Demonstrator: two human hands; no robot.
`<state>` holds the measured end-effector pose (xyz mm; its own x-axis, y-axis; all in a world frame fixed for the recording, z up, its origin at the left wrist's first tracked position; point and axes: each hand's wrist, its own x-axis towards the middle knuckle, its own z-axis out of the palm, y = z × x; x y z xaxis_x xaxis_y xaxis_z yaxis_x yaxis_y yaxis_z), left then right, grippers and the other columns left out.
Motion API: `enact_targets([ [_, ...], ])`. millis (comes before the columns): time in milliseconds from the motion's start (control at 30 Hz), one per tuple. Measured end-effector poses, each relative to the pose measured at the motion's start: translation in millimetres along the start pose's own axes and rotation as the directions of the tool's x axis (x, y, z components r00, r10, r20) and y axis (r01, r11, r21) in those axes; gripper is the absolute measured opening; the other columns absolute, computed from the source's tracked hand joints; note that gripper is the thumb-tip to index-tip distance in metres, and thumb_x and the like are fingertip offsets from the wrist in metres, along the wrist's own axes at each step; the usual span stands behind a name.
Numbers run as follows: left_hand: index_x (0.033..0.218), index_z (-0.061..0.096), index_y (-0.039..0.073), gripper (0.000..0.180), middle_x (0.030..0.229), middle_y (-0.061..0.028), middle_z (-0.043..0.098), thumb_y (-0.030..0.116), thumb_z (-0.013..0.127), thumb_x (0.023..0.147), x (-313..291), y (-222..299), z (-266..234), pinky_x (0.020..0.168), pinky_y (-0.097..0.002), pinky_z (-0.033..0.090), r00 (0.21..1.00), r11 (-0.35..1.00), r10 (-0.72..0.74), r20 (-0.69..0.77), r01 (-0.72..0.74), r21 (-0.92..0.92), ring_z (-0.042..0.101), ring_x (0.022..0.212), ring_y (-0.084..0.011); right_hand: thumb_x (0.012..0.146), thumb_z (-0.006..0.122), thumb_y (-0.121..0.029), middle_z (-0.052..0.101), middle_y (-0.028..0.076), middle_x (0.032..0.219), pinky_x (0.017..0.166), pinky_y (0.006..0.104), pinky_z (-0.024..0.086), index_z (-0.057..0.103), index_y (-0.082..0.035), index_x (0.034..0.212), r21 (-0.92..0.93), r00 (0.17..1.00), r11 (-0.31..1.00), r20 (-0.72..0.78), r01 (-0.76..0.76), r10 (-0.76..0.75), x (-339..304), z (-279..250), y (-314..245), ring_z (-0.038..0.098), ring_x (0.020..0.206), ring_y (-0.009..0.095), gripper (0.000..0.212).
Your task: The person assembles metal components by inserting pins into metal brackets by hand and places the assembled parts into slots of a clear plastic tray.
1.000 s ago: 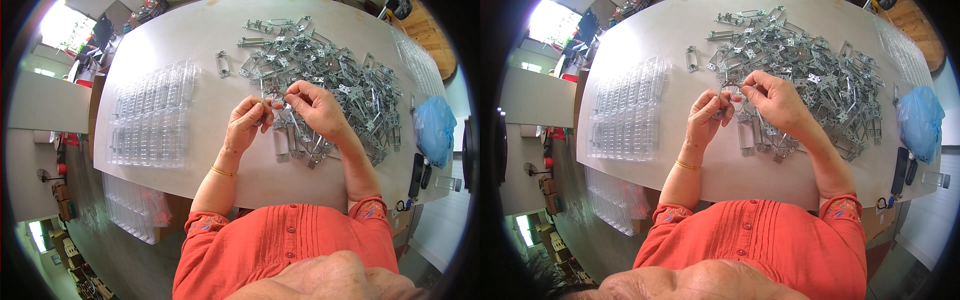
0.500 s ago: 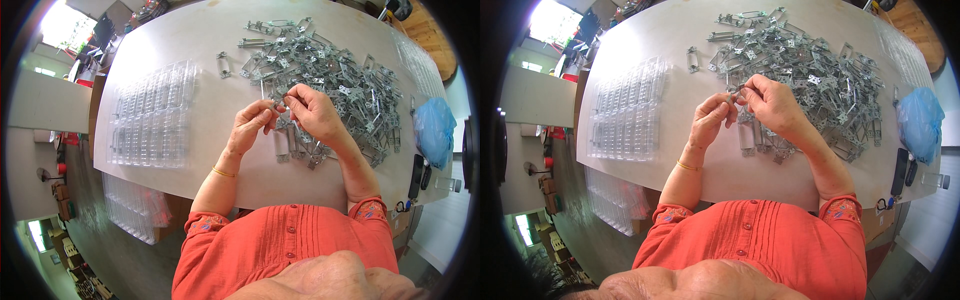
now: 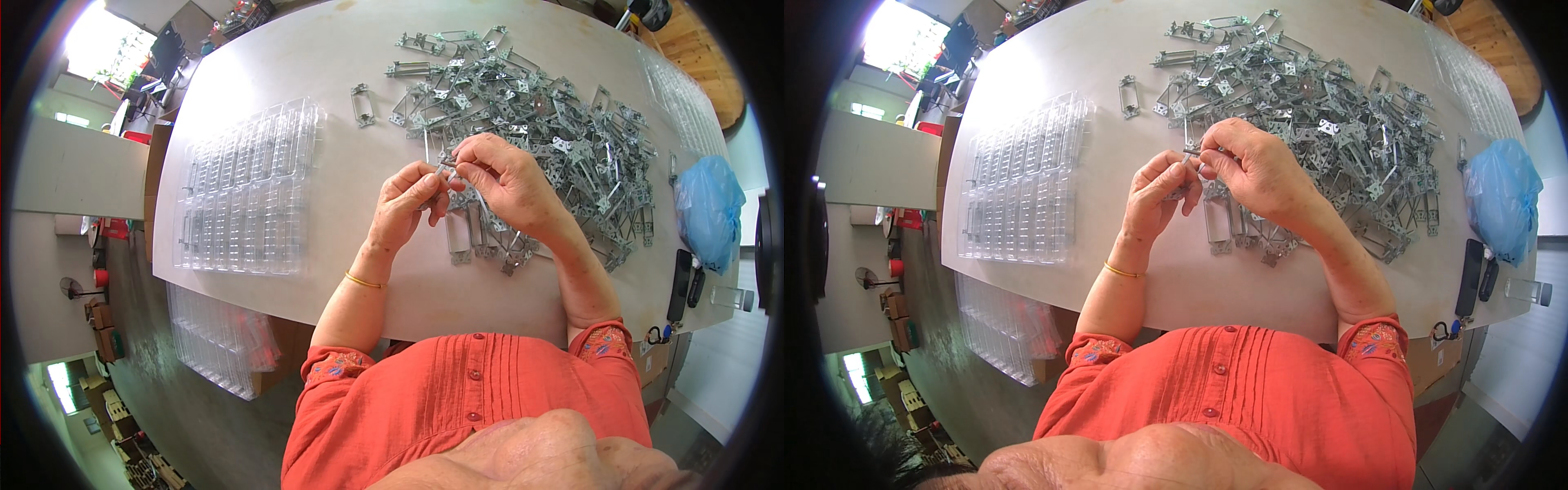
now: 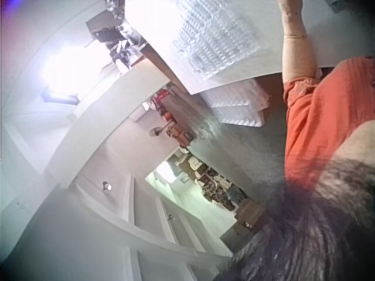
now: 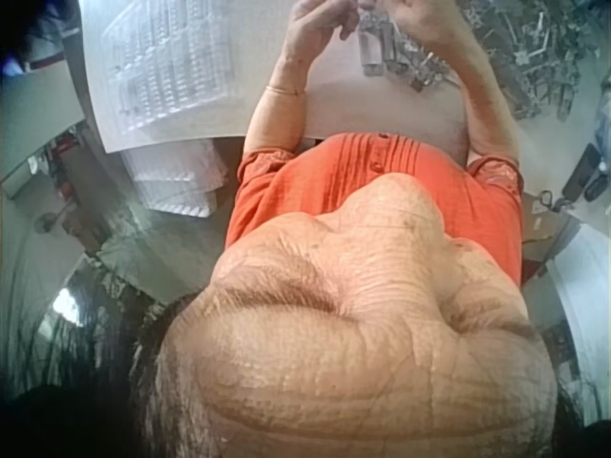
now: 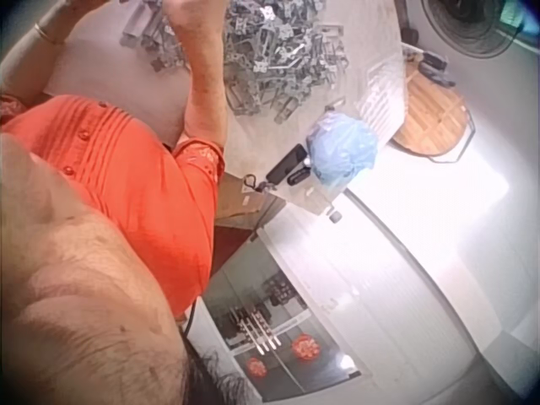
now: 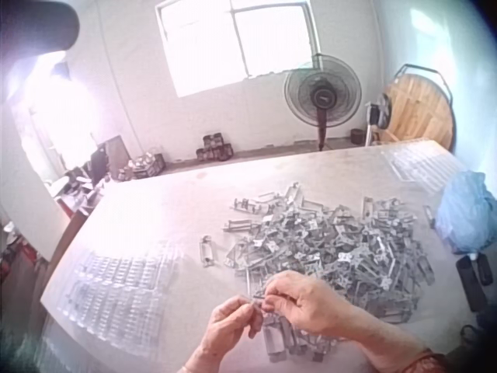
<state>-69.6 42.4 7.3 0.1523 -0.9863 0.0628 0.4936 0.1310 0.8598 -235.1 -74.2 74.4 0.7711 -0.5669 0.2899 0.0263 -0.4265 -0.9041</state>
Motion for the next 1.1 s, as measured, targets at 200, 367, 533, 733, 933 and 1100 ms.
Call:
enact_targets([
  [200,0.125,0.053,0.003,0.054,0.112,-0.0283,0.065,0.049,0.038,0.103,3,0,-5,0.054,-0.0312,0.049,0.992,0.959,0.058,0.112,-0.024,-0.282,0.064,0.071,-0.0264,0.098,0.061,-0.01,0.064,0.007,0.087,0.064,0.0266,0.052,0.062,0.0,0.098,0.064,0.982,0.981,-0.037,-0.185,0.187,6,-5,-2,0.064,0.071,0.011,0.01],
  [367,0.143,0.037,0.005,0.062,0.122,-0.0307,0.061,0.049,0.047,0.1,5,7,-2,0.059,-0.0338,0.053,0.98,0.957,0.157,0.124,-0.12,-0.263,0.067,0.075,-0.0299,0.101,0.058,-0.016,0.065,0.005,0.084,0.068,0.0262,0.057,0.063,0.001,0.099,0.366,0.934,0.881,-0.077,-0.299,0.348,12,-7,1,0.065,0.074,0.012,0.018],
  [533,0.148,0.03,0.009,0.064,0.118,-0.0245,0.063,0.017,0.065,0.095,1,7,7,0.064,-0.0354,0.057,0.989,0.98,0.147,0.021,-0.143,-0.139,0.069,0.078,-0.0257,0.101,0.059,-0.02,0.065,0.006,0.084,0.07,0.0267,0.057,0.062,0.0,0.099,0.448,0.924,0.827,-0.002,-0.34,0.382,10,-4,4,0.066,0.075,0.013,0.021],
  [733,0.144,0.033,0.005,0.055,0.112,-0.0202,0.065,0.021,0.061,0.099,2,-1,-4,0.061,-0.0351,0.057,0.989,0.978,0.141,-0.051,-0.147,-0.148,0.068,0.076,-0.0247,0.101,0.059,-0.02,0.063,0.005,0.085,0.073,0.0271,0.058,0.062,0.0,0.1,0.495,0.917,0.783,0.08,-0.377,0.391,7,6,6,0.065,0.079,0.012,0.021],
  [933,0.139,0.04,0.002,0.053,0.104,-0.0121,0.063,0.025,0.064,0.098,5,5,-4,0.059,-0.0331,0.056,0.985,0.968,0.159,-0.06,-0.167,-0.185,0.067,0.074,-0.0203,0.101,0.059,-0.018,0.063,0.005,0.089,0.075,0.0278,0.058,0.062,-0.001,0.099,0.504,0.917,0.772,0.119,-0.387,0.381,7,15,6,0.065,0.081,0.012,0.017],
  [1100,0.135,0.048,0.006,0.05,0.103,-0.003,0.058,0.03,0.067,0.096,11,-3,-2,0.067,-0.026,0.054,0.975,0.973,0.183,-0.125,-0.198,-0.119,0.06,0.08,-0.0114,0.1,0.059,-0.017,0.064,0.004,0.093,0.073,0.0285,0.058,0.061,-0.002,0.101,0.507,0.913,0.767,0.117,-0.393,0.391,4,13,0,0.066,0.085,0.013,0.016],
])
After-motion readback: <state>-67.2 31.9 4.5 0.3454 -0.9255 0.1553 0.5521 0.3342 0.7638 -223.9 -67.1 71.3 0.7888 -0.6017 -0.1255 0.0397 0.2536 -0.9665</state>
